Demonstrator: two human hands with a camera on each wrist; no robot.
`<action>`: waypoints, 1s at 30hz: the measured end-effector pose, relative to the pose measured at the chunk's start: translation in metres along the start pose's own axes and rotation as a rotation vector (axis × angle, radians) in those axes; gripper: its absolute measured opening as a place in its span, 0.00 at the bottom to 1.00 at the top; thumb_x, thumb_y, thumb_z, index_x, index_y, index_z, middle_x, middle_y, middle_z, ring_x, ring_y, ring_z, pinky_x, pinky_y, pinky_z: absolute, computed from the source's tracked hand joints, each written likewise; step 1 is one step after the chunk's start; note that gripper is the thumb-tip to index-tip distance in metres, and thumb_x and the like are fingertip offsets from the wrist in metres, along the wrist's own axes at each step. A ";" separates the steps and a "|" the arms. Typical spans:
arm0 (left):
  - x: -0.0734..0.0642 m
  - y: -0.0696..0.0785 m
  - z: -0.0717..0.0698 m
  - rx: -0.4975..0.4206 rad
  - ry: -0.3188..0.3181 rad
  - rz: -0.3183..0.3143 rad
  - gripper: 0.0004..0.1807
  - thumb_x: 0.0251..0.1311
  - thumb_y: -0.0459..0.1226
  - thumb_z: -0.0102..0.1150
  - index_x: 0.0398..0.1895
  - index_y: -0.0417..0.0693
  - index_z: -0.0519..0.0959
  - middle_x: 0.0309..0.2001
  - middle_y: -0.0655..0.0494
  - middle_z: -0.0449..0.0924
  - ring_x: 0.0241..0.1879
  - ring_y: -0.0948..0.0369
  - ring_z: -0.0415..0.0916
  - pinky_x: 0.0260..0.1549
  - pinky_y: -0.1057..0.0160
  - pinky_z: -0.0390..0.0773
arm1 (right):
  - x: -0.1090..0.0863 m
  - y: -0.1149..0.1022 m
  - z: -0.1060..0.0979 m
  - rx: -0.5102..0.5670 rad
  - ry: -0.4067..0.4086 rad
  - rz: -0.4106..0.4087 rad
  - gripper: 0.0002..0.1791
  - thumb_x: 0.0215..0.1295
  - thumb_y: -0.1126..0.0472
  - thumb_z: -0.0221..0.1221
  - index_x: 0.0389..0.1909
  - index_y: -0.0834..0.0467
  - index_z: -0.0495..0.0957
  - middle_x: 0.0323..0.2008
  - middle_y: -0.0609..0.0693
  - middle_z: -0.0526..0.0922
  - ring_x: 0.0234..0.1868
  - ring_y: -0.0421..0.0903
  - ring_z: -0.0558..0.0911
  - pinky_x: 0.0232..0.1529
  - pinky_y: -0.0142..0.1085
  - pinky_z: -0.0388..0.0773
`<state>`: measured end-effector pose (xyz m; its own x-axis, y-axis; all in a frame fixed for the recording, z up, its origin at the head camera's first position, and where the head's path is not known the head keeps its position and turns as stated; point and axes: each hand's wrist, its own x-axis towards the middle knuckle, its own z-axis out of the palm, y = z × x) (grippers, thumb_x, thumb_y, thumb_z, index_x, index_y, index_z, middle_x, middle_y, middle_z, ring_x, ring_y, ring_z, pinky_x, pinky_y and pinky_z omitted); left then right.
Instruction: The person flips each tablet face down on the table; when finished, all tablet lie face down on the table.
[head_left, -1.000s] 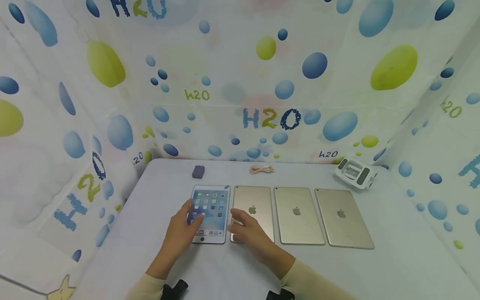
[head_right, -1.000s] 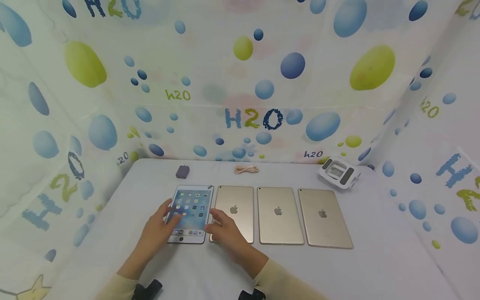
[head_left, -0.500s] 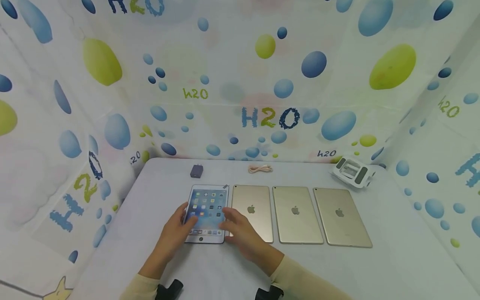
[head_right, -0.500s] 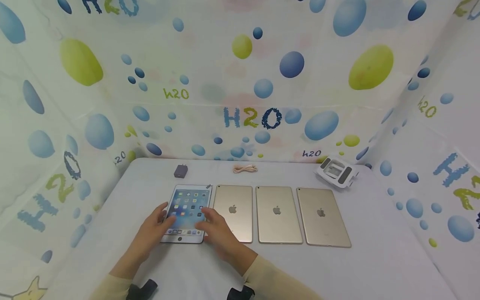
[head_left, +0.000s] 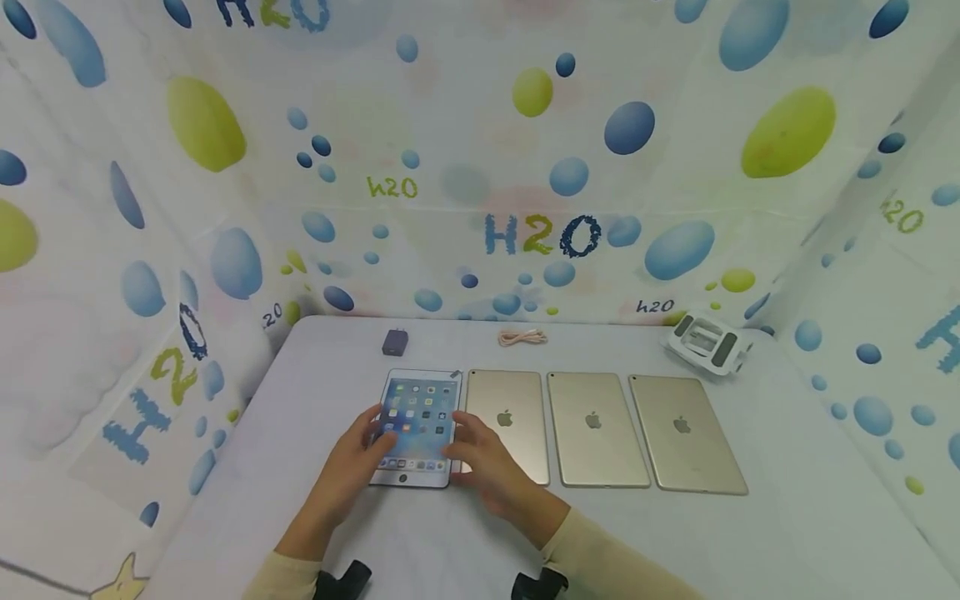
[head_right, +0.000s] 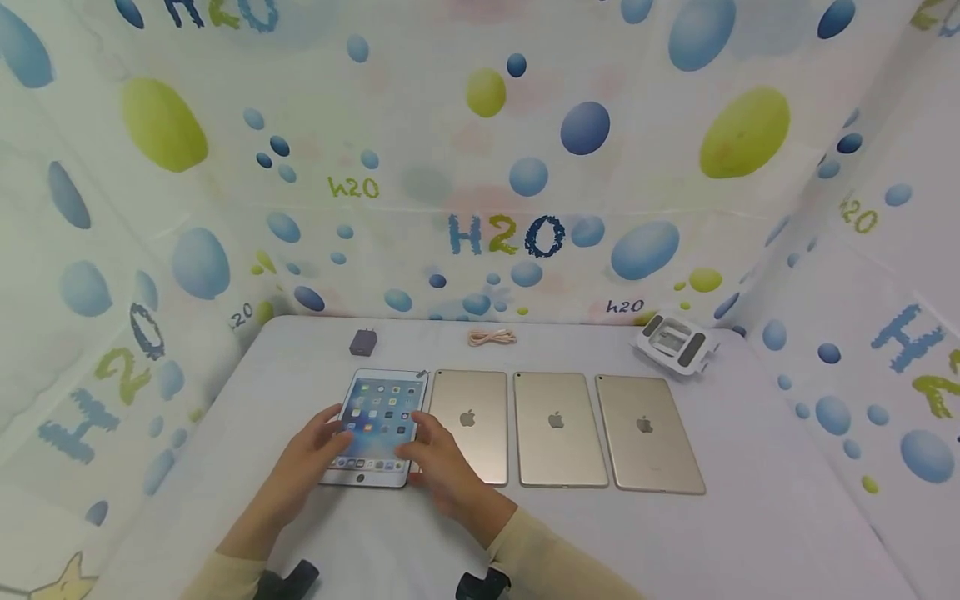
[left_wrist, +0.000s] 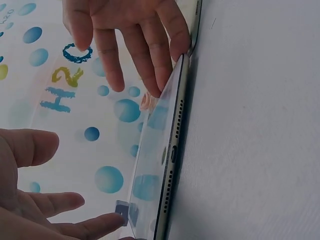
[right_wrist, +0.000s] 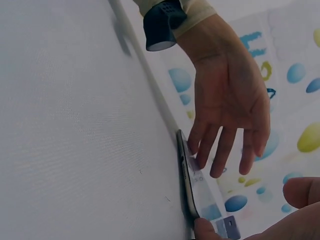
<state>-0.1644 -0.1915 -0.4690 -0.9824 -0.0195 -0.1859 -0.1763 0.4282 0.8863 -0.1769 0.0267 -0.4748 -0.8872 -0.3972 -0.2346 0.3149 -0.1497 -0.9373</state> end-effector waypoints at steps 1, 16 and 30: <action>0.000 0.000 0.000 -0.002 -0.004 0.000 0.37 0.75 0.45 0.52 0.80 0.45 0.52 0.77 0.31 0.53 0.76 0.34 0.49 0.67 0.36 0.61 | 0.000 0.000 -0.001 0.001 -0.001 0.002 0.38 0.71 0.65 0.54 0.79 0.64 0.51 0.74 0.68 0.61 0.66 0.61 0.73 0.57 0.53 0.77; 0.002 0.005 0.004 -0.027 -0.083 0.013 0.39 0.74 0.49 0.54 0.80 0.44 0.54 0.78 0.33 0.52 0.77 0.35 0.49 0.70 0.34 0.59 | 0.015 -0.011 -0.002 0.154 -0.199 0.000 0.28 0.73 0.70 0.49 0.72 0.68 0.65 0.67 0.65 0.74 0.51 0.47 0.84 0.49 0.36 0.82; 0.003 0.017 -0.003 -0.070 -0.088 0.042 0.40 0.74 0.60 0.47 0.79 0.45 0.58 0.73 0.30 0.61 0.71 0.34 0.62 0.62 0.31 0.69 | 0.023 -0.023 0.013 0.043 -0.296 0.019 0.32 0.72 0.66 0.53 0.77 0.56 0.63 0.68 0.58 0.74 0.55 0.51 0.83 0.55 0.45 0.82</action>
<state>-0.1702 -0.1874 -0.4535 -0.9802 0.0779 -0.1821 -0.1423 0.3624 0.9211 -0.2003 0.0087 -0.4557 -0.7459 -0.6463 -0.1611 0.3503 -0.1749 -0.9202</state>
